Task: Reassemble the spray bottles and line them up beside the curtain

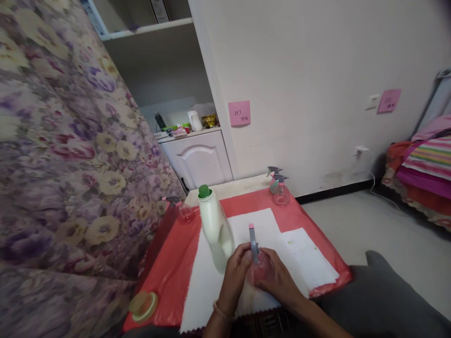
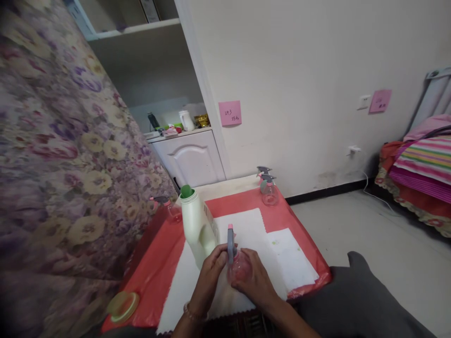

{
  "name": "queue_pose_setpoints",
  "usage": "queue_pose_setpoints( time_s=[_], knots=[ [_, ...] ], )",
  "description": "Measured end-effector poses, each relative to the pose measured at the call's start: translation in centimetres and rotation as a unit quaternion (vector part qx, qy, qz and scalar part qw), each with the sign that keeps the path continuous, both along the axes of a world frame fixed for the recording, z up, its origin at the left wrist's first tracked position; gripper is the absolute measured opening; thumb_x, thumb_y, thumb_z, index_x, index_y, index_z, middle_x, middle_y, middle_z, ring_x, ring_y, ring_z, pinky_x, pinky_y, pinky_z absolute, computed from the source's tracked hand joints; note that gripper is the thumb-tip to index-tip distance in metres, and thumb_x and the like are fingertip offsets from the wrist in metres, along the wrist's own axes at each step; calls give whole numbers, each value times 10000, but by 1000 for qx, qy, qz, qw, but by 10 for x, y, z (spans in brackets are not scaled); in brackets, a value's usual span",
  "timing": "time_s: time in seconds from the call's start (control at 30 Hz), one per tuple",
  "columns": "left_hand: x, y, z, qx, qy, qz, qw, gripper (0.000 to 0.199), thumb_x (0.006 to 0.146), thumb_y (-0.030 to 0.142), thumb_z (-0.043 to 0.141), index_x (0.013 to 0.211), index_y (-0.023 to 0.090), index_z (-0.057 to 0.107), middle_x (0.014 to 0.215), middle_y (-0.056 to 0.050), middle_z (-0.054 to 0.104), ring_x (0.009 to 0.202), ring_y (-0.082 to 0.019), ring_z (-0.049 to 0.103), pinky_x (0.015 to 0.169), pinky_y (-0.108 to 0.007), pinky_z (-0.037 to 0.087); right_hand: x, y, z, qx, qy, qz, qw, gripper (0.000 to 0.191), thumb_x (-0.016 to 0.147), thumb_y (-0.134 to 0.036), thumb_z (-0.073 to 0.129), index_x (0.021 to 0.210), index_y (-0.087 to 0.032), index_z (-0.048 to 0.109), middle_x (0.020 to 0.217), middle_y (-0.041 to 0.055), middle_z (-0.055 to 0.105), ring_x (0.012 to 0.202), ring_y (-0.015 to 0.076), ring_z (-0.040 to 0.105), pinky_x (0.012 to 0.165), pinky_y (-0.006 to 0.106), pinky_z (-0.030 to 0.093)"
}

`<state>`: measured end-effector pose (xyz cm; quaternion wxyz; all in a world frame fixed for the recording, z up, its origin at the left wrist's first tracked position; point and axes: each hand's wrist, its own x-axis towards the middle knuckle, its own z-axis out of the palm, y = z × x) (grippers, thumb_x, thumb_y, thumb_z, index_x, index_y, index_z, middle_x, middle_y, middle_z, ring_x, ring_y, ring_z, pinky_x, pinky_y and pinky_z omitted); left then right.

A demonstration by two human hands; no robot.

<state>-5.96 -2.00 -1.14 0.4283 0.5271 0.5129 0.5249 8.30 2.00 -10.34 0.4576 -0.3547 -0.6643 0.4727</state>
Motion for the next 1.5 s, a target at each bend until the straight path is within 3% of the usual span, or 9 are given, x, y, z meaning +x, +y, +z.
queue_pose_setpoints(
  time_s=[0.23,0.53,0.77,0.97,1.13,1.2,1.37,1.43,1.5],
  knots=[
    [18,10,9,-28,-24,53,998,296,847,446,618,939,176,698,936,-47,698,1004,-230,601,888,-309,458,4,2,11,31,44,33,998,614,686,-193,705,1259,-234,487,1247,86,585,1200,275,550,1059,451,430],
    [17,14,4,1,-32,71,997,290,810,411,656,981,179,687,1043,-77,662,1023,-251,597,936,-346,456,-16,3,51,-19,129,-29,991,324,709,-267,728,996,-226,583,1010,38,653,1002,240,630,909,366,496],
    [14,21,1,-2,-1,89,996,283,798,464,657,826,183,674,988,-80,672,996,-268,608,912,-356,467,-31,7,59,-33,151,-67,986,207,729,-361,680,814,-228,547,842,23,603,823,220,609,722,319,523],
    [13,18,5,8,21,90,996,274,806,467,642,799,194,665,1058,-84,650,1070,-286,582,913,-356,475,-15,15,65,-70,148,25,986,186,728,-361,687,806,-227,585,832,9,601,842,223,609,716,309,512],
    [14,15,10,16,37,56,998,279,858,450,585,813,191,677,1091,-86,629,1092,-280,570,971,-378,450,4,28,71,-36,106,158,981,155,766,-331,678,868,-215,668,964,21,656,976,241,612,894,364,467],
    [14,16,9,20,44,60,997,288,863,456,574,820,191,680,1102,-90,629,1099,-283,568,984,-385,441,2,26,69,-42,113,145,982,199,741,-317,710,902,-211,660,987,26,653,1000,246,610,917,371,460],
    [12,18,3,18,61,94,994,283,828,471,616,819,193,673,1152,-101,627,1159,-307,545,1013,-401,419,-8,19,63,-59,128,27,990,256,693,-307,752,857,-216,578,889,2,615,880,214,597,797,327,494],
    [12,18,1,20,64,98,993,293,819,481,623,808,193,674,1148,-104,632,1163,-314,545,1014,-413,420,-3,21,65,-24,118,53,991,194,736,-303,716,858,-216,593,926,9,610,917,214,591,820,325,487],
    [12,18,1,24,67,92,993,303,822,487,617,791,193,678,1134,-103,637,1155,-314,547,1016,-421,419,3,25,69,5,106,122,987,154,772,-308,688,876,-212,629,978,23,617,970,222,593,875,340,475]
  ],
)
